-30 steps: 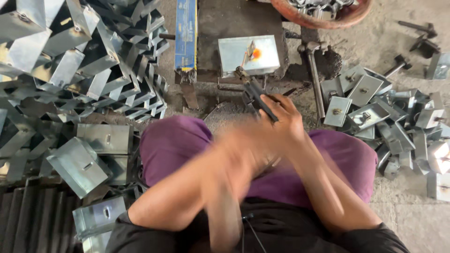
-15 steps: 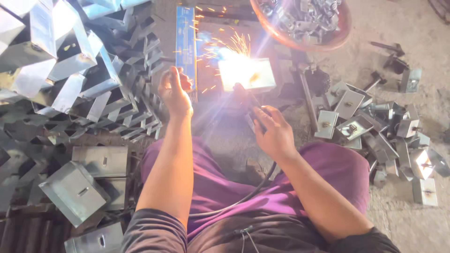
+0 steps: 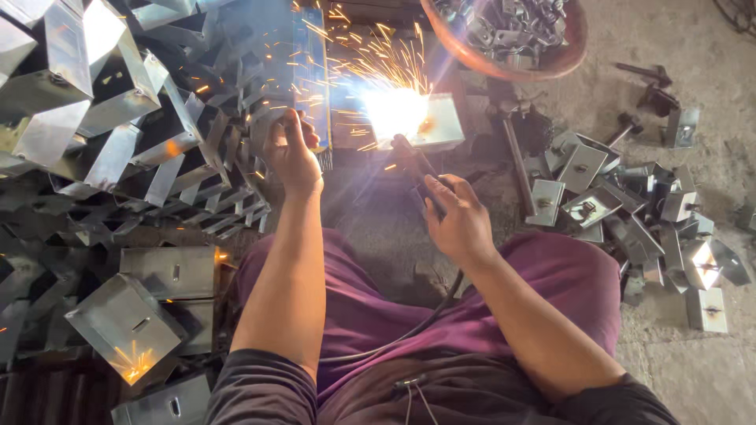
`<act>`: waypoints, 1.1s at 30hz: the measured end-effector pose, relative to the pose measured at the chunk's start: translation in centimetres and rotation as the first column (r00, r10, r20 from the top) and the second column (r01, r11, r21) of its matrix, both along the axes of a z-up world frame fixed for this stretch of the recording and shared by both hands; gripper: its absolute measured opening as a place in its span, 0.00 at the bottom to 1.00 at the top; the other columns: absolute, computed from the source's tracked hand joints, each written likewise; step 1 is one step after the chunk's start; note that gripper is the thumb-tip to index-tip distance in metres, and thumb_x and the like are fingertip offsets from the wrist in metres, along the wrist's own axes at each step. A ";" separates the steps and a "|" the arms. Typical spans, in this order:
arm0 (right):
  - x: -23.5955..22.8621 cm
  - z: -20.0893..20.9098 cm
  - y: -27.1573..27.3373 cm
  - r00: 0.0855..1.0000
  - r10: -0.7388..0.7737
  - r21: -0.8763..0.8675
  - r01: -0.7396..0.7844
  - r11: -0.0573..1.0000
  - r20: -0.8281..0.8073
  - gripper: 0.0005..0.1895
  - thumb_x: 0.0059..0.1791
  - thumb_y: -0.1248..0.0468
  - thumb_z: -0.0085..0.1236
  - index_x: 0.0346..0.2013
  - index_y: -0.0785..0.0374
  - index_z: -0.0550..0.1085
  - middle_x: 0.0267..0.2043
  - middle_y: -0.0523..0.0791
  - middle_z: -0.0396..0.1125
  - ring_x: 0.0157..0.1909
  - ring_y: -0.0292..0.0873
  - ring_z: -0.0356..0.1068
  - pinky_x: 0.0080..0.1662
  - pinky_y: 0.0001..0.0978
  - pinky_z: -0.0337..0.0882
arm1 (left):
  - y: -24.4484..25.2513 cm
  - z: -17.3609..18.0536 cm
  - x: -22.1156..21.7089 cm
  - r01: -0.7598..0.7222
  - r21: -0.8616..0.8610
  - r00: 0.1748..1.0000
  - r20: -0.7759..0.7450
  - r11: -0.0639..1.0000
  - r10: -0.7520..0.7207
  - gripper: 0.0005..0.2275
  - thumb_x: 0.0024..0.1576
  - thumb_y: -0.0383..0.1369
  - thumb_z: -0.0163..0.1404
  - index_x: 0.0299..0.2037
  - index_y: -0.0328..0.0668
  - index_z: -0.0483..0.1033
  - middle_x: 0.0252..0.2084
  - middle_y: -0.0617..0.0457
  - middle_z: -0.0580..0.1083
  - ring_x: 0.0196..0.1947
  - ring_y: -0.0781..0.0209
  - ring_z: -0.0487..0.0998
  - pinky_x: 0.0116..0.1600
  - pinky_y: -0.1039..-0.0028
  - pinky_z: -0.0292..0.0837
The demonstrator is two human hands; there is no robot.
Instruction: The person picks up metal parts from a bowl, positions them onto a metal plate, and uses a hammer to secure a ring before performing spot welds using an electrode holder.
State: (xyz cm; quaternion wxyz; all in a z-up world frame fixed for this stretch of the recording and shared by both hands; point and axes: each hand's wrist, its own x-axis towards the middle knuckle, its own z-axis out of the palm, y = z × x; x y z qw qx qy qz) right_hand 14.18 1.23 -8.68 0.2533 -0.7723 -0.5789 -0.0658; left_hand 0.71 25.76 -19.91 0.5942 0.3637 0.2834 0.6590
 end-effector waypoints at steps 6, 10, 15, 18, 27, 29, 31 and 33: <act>0.4 -0.3 0.0 1.000 0.017 -0.005 -0.017 1.000 -0.009 0.20 0.49 0.65 0.61 0.57 0.59 0.77 0.56 0.52 0.69 0.49 0.53 0.75 0.47 0.41 0.77 | -0.7 0.4 -0.4 -0.138 0.239 0.965 -0.186 0.961 0.185 0.12 0.69 0.37 0.50 0.51 0.33 0.74 0.42 0.54 0.72 0.41 0.69 0.71 0.47 0.75 0.69; 0.9 -0.8 0.3 0.999 0.033 0.028 -0.033 0.999 -0.001 0.19 0.50 0.65 0.61 0.57 0.59 0.77 0.55 0.51 0.70 0.51 0.52 0.74 0.49 0.41 0.77 | -1.5 1.6 -0.7 -0.215 0.428 0.835 -0.386 0.878 0.393 0.10 0.69 0.35 0.51 0.54 0.37 0.74 0.50 0.49 0.73 0.50 0.61 0.73 0.53 0.70 0.70; 0.9 -0.6 0.1 1.000 0.029 0.033 -0.029 0.999 -0.005 0.20 0.49 0.65 0.61 0.56 0.58 0.77 0.55 0.51 0.70 0.54 0.54 0.73 0.51 0.42 0.75 | -1.9 2.6 -0.5 -0.239 0.417 0.820 -0.396 0.877 0.413 0.11 0.66 0.38 0.52 0.51 0.39 0.76 0.47 0.51 0.76 0.46 0.60 0.76 0.51 0.69 0.71; 0.8 -0.5 0.1 1.000 0.027 0.043 -0.027 0.999 -0.003 0.20 0.49 0.65 0.61 0.56 0.59 0.77 0.55 0.51 0.70 0.54 0.54 0.73 0.51 0.42 0.75 | -2.0 2.6 -0.6 -0.225 0.371 0.814 -0.436 0.901 0.383 0.12 0.66 0.38 0.52 0.52 0.37 0.76 0.47 0.50 0.75 0.47 0.60 0.76 0.51 0.69 0.71; 0.8 -0.5 0.2 0.999 0.026 0.058 -0.023 0.998 -0.048 0.20 0.49 0.65 0.61 0.56 0.59 0.78 0.54 0.50 0.70 0.51 0.53 0.74 0.50 0.40 0.76 | -1.8 2.3 -0.6 -0.221 0.394 0.830 -0.405 0.892 0.384 0.13 0.67 0.40 0.50 0.51 0.38 0.76 0.45 0.51 0.75 0.44 0.60 0.75 0.48 0.69 0.70; 0.7 -0.4 0.2 0.996 0.016 0.044 -0.012 0.999 -0.087 0.20 0.49 0.65 0.61 0.56 0.59 0.78 0.54 0.50 0.70 0.50 0.52 0.75 0.49 0.40 0.76 | -1.6 2.3 -0.6 -0.225 0.405 0.814 -0.421 0.886 0.400 0.13 0.66 0.39 0.51 0.51 0.38 0.75 0.45 0.51 0.75 0.43 0.60 0.75 0.47 0.69 0.69; 0.6 -0.2 0.2 0.996 0.016 0.043 -0.012 0.999 -0.091 0.20 0.49 0.65 0.61 0.56 0.59 0.77 0.54 0.50 0.71 0.51 0.52 0.74 0.50 0.40 0.76 | -1.7 2.2 -0.5 -0.223 0.385 0.834 -0.399 0.895 0.380 0.13 0.66 0.39 0.51 0.51 0.37 0.75 0.44 0.51 0.74 0.42 0.60 0.74 0.47 0.69 0.69; 0.6 0.0 0.2 0.998 0.028 0.052 -0.025 0.998 -0.062 0.20 0.49 0.66 0.61 0.56 0.59 0.77 0.54 0.49 0.71 0.52 0.52 0.74 0.50 0.41 0.75 | -1.8 2.1 -0.5 -0.215 0.398 0.836 -0.396 0.892 0.379 0.12 0.67 0.39 0.50 0.51 0.37 0.74 0.44 0.51 0.73 0.43 0.60 0.73 0.48 0.69 0.69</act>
